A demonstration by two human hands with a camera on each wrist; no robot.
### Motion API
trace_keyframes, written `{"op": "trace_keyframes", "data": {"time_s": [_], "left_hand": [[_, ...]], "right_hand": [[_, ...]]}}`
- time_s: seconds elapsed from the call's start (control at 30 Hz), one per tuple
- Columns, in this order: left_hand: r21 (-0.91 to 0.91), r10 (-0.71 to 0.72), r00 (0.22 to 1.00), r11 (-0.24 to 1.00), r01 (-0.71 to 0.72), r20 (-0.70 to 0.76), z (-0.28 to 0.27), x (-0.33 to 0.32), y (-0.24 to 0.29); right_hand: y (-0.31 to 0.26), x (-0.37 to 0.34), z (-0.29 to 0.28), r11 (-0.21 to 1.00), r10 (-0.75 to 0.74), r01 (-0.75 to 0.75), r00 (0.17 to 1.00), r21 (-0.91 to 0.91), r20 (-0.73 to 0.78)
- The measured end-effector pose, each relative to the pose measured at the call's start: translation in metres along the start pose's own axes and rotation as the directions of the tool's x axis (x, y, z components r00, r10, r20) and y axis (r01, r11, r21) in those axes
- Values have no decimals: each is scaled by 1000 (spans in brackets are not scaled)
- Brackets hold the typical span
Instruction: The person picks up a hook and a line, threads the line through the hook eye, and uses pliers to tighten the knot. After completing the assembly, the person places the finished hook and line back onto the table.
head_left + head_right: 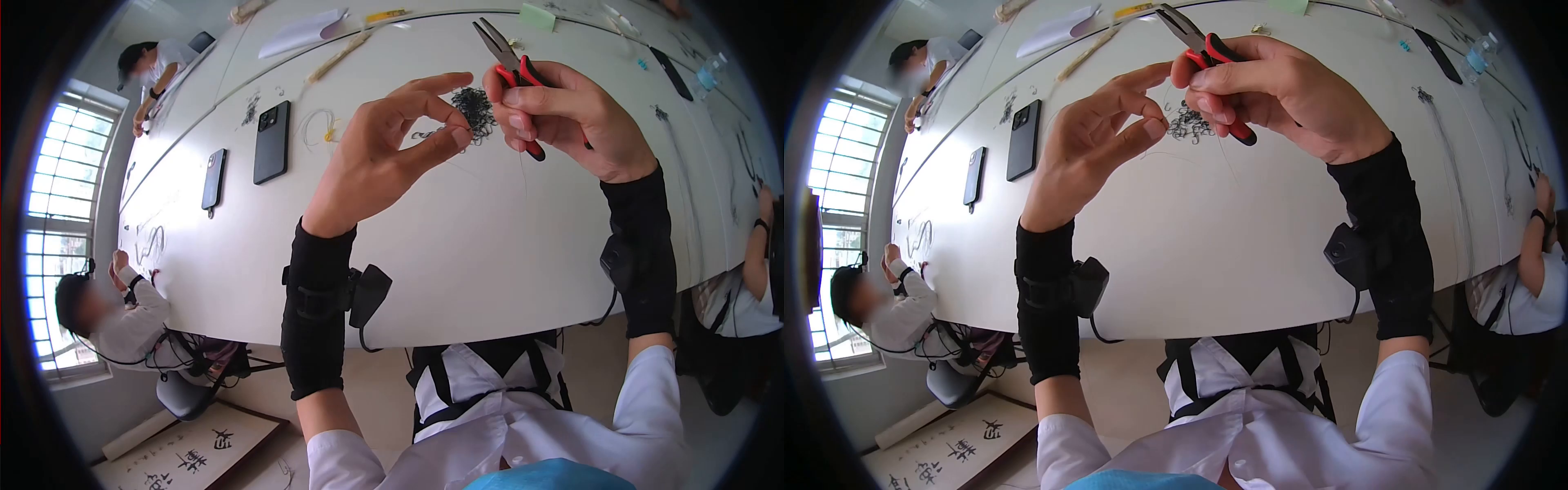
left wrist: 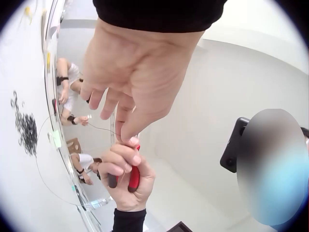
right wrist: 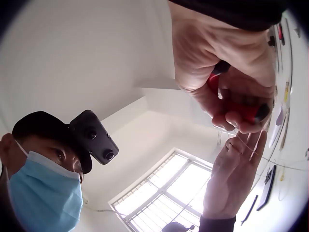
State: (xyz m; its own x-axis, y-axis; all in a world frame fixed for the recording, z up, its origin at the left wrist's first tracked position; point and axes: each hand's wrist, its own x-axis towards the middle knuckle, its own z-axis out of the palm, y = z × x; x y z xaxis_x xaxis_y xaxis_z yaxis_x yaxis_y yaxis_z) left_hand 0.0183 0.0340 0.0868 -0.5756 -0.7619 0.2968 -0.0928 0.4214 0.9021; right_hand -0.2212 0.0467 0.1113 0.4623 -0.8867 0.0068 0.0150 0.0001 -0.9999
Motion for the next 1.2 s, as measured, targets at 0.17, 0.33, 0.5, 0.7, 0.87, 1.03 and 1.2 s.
{"op": "trace_keyframes", "data": {"time_s": [0.17, 0.33, 0.5, 0.7, 0.87, 1.03, 1.2], "left_hand": [[-93, -115, 993, 989, 118, 38, 1, 22, -5], [106, 8, 998, 994, -2, -59, -19, 26, -1], [411, 155, 986, 904, -115, -67, -21, 19, 8], [477, 87, 996, 876, -74, -5, 3, 18, 29], [480, 87, 996, 873, -84, 14, 3, 16, 28], [506, 159, 987, 854, -122, -30, -3, 16, 26], [533, 103, 994, 843, -72, -28, -4, 14, 29]], "right_hand": [[-1, -5, -29, 997, -77, 76, 996, -31, -40], [-2, -8, -61, 980, -95, 50, 968, -193, -233], [9, -9, -86, 752, -203, -114, 897, -649, -392], [8, 4, -16, 943, -170, 114, 973, -312, -158], [18, 12, -7, 958, -38, 9, 995, -287, -95], [17, 5, -14, 927, -94, 15, 977, -376, -192], [16, 7, -23, 862, -249, 94, 934, -498, -256]]}}
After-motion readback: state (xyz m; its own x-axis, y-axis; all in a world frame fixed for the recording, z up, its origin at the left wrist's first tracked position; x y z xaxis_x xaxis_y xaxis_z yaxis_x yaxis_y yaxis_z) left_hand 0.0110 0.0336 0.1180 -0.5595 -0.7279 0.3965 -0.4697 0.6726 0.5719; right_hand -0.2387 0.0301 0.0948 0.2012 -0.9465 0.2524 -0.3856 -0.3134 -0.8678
